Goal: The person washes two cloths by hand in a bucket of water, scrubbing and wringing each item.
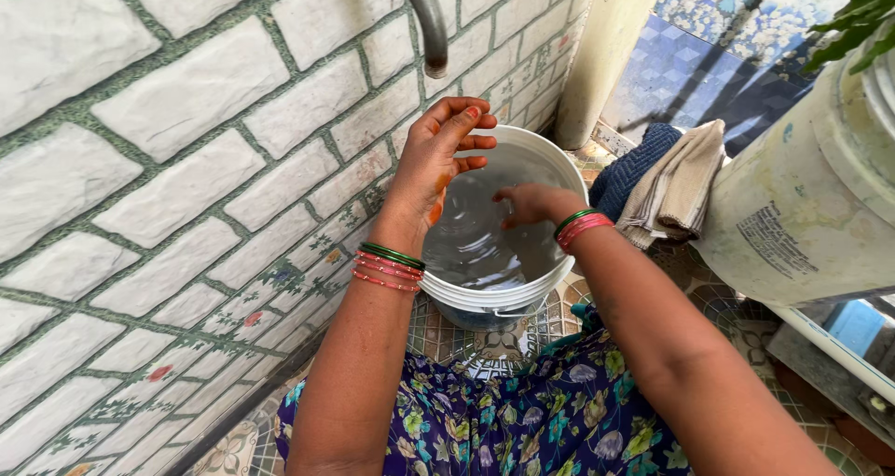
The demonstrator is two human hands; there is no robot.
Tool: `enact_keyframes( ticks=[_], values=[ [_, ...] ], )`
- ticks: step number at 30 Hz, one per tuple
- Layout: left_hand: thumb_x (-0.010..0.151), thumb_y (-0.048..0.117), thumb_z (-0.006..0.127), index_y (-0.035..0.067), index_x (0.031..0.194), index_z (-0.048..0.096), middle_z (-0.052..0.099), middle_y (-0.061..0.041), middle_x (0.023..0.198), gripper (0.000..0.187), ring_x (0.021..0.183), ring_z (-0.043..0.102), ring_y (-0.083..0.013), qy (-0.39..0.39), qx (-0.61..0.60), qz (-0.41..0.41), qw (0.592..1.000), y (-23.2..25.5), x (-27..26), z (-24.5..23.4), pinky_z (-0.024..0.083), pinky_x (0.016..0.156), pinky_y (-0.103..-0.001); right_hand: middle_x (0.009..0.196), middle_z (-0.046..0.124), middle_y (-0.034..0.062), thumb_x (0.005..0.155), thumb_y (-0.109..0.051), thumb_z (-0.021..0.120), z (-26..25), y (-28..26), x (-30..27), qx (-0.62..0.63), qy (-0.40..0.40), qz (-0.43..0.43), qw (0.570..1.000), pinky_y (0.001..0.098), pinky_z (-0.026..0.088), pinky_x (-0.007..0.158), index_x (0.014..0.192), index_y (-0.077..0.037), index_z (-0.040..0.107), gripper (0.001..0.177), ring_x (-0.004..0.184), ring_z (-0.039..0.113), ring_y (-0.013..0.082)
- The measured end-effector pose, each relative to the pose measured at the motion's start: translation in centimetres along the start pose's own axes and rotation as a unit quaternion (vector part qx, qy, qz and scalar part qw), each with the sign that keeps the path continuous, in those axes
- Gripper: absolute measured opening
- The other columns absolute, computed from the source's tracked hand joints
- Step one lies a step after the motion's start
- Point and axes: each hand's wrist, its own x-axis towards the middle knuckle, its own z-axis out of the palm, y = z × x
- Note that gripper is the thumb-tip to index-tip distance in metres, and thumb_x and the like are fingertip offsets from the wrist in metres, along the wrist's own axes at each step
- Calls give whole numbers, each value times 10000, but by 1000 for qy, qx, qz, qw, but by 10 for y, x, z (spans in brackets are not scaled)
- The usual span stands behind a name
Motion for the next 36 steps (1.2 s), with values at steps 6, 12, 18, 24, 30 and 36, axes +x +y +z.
enact_keyframes(
  ticks=[6,12,18,24,30,36],
  values=[
    [974,348,639,106,1140,702,739,-44,1024,301,895,707,-151,16,10,-1,1000,9,-9,-25,569,741,-305,1665,263,79,775,-417,852,11,-88,-3,-30,-17,-8,999,501,414,1152,1616,-355,173,1083,1471,393,361],
    [983,333,627,104,1138,695,742,-32,1013,284,881,696,-146,29,64,0,998,-14,-8,-74,552,745,-300,1743,114,111,769,-221,790,62,-116,55,-120,-3,-104,987,468,449,1122,1651,-381,104,1129,1349,538,405],
    [817,417,772,66,1062,730,753,-160,961,430,931,740,-327,87,507,-94,852,-103,9,-137,569,845,-413,1336,693,163,855,-449,659,112,-94,91,-56,-96,35,993,464,527,1016,1325,-138,717,567,1201,680,348],
    [796,363,826,-28,1072,677,689,-253,1137,501,1093,648,-428,219,544,-54,808,-182,18,-158,516,938,-486,1239,723,133,917,-466,564,170,-68,110,-97,-58,-16,993,448,512,1020,1155,-174,788,438,1176,676,340],
    [898,98,640,-15,1309,521,670,-320,1168,443,1124,651,-473,161,529,-152,819,-205,8,-152,521,970,-515,1263,731,146,906,-340,587,166,-73,110,-148,-84,-45,984,456,553,982,1201,-135,780,408,1176,711,327],
    [914,52,607,-59,1260,435,707,-307,1087,402,772,778,-415,131,426,-214,869,-178,-31,-142,648,648,-440,1256,730,150,876,-297,628,183,-66,104,-132,-93,-57,985,457,552,975,1206,-144,772,391,1166,707,336]
  ],
)
